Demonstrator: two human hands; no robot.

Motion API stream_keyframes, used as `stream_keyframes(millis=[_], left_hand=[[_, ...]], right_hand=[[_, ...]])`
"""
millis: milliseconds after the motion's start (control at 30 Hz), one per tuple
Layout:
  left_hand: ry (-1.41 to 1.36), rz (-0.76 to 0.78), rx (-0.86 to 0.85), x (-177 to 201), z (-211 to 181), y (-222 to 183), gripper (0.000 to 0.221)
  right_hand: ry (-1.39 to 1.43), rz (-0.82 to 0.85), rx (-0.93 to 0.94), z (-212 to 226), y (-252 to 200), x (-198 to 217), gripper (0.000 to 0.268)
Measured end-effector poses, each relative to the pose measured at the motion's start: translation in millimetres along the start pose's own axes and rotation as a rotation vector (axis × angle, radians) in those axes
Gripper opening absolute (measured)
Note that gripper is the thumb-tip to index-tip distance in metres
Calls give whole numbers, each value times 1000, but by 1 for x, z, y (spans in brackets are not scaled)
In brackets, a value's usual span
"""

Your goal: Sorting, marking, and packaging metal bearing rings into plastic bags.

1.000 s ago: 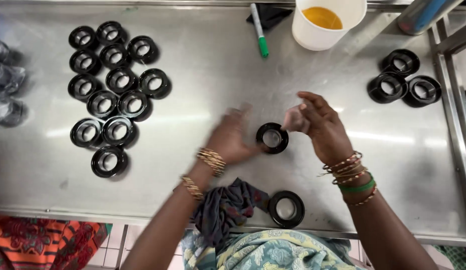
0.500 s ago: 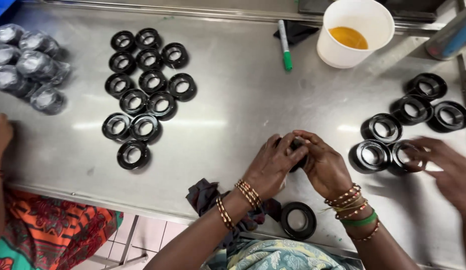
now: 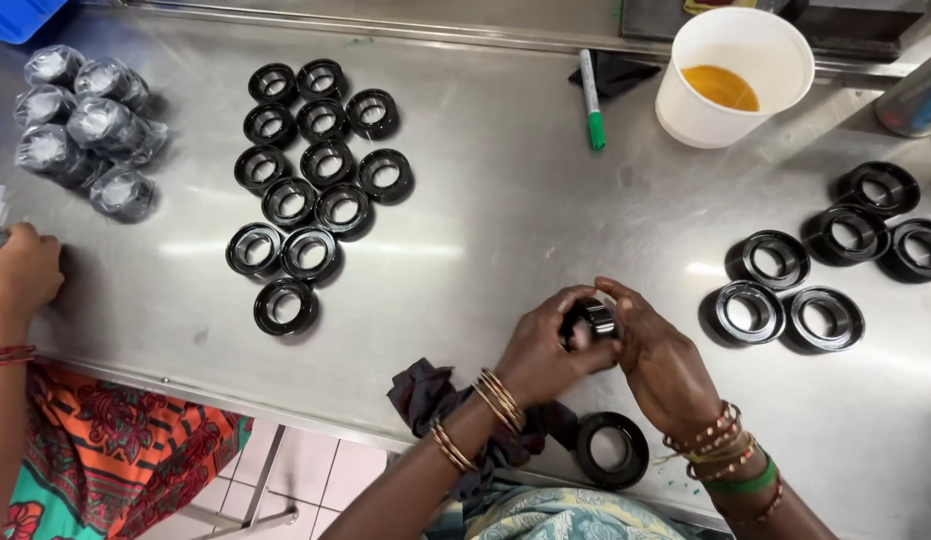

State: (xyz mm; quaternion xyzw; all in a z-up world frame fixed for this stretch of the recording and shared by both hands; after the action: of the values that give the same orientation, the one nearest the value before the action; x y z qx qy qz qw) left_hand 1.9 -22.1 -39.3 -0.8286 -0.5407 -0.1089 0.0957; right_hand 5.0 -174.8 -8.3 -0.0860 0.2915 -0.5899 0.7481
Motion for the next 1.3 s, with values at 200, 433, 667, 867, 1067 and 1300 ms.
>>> stream_keyframes(millis=[200, 433, 667, 867, 1067, 1300], left_hand=[[624, 157, 394, 80, 2, 0, 96], [1201, 63, 225, 61, 8, 1, 95], [767, 580, 6, -74, 1, -31, 99], [749, 441, 201, -43, 10, -12, 96], [431, 151, 190, 29, -16, 6, 82], [926, -17, -499, -3, -6, -16, 71]], right_hand=[[-489, 111, 246, -17, -4, 72, 52], [-51, -49, 255, 5, -21, 113, 54], [-38, -12, 317, 7, -6, 84, 57], [21, -49, 243, -22, 14, 105, 54], [-52, -98, 170, -26, 24, 82, 50], [131, 90, 53, -19, 30, 20, 50]])
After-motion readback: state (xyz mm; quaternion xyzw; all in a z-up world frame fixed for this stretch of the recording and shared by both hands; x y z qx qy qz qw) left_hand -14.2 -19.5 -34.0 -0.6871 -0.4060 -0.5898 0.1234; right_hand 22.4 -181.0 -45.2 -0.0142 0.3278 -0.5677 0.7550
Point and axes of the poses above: each hand's wrist, its own y-axis towards the middle knuckle, its own x-axis out of the back of the hand, z = x × y, the point moved 2 cm from there along y, towards the middle knuckle, and after that the axes turned 8 degrees about z, right-handed, at the moved point
